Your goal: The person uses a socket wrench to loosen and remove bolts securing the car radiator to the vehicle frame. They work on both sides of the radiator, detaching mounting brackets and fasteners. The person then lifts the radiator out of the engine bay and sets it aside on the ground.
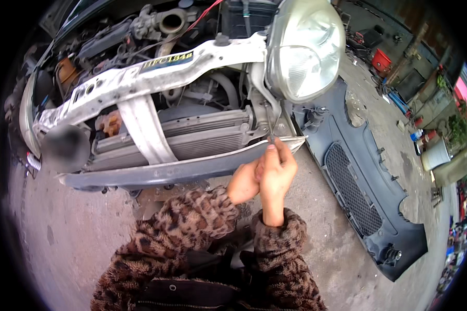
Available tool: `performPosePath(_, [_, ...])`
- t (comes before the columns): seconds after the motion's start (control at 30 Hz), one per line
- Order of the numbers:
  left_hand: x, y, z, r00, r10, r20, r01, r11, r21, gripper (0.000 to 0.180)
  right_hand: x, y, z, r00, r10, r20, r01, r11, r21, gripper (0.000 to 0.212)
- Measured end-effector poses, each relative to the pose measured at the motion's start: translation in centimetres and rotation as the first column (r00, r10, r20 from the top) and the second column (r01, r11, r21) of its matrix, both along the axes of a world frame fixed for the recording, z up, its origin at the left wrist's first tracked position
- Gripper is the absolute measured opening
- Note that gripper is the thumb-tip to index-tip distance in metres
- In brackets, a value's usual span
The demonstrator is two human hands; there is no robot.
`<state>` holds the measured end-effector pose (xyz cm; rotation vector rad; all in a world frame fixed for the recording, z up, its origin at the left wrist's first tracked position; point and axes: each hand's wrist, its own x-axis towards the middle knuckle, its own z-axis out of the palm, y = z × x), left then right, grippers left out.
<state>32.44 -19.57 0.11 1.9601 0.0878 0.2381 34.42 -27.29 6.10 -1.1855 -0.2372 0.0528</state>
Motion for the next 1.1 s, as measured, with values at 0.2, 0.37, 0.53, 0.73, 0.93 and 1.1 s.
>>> performPosePath(0.2, [-0.7, -1.1, -3.2, 0.966, -0.257, 0.036, 0.259, 0.944, -0.205, 0.027, -0.9, -2.5, -2.9, 0.993, -0.066, -0.101, 0.065, 0.998, -0.012, 0.031])
performPosePath(0.37, [-1.4, -1.6, -1.3, 0.954, -0.299, 0.024, 0.293, 0.911, -0.289, 0.028, -0.7, -3.2, -2.1, 0.992, -0.039, -0.122, 0.032, 0.998, -0.055, 0.026])
performPosePath(0.53, [-1.0, 1.1, 0.8, 0.863, -0.504, 0.046, 0.506, 0.856, -0.106, 0.036, -0.4, -3.3, -1.6, 0.991, 0.029, -0.134, -0.024, 0.999, 0.039, 0.025])
performPosePath(0.73, [2.2, 5.8, 7.4, 0.978, -0.078, 0.194, 0.13, 0.953, -0.274, 0.042, -0.5, -3.5, -1.5, 0.953, 0.122, -0.278, -0.038, 0.956, 0.291, 0.026])
performPosePath(0.93, [15.2, 8.9, 5.3, 0.956, 0.193, 0.222, -0.1, 0.922, -0.373, 0.038, -1.1, -1.5, -1.1, 0.982, -0.008, -0.189, 0.027, 0.995, 0.096, 0.032])
performPosePath(1.1, [13.9, 8.9, 5.1, 0.995, 0.021, 0.101, 0.058, 0.701, -0.711, 0.029, 0.5, -3.7, -1.7, 0.98, -0.015, -0.196, 0.012, 1.0, -0.014, 0.036])
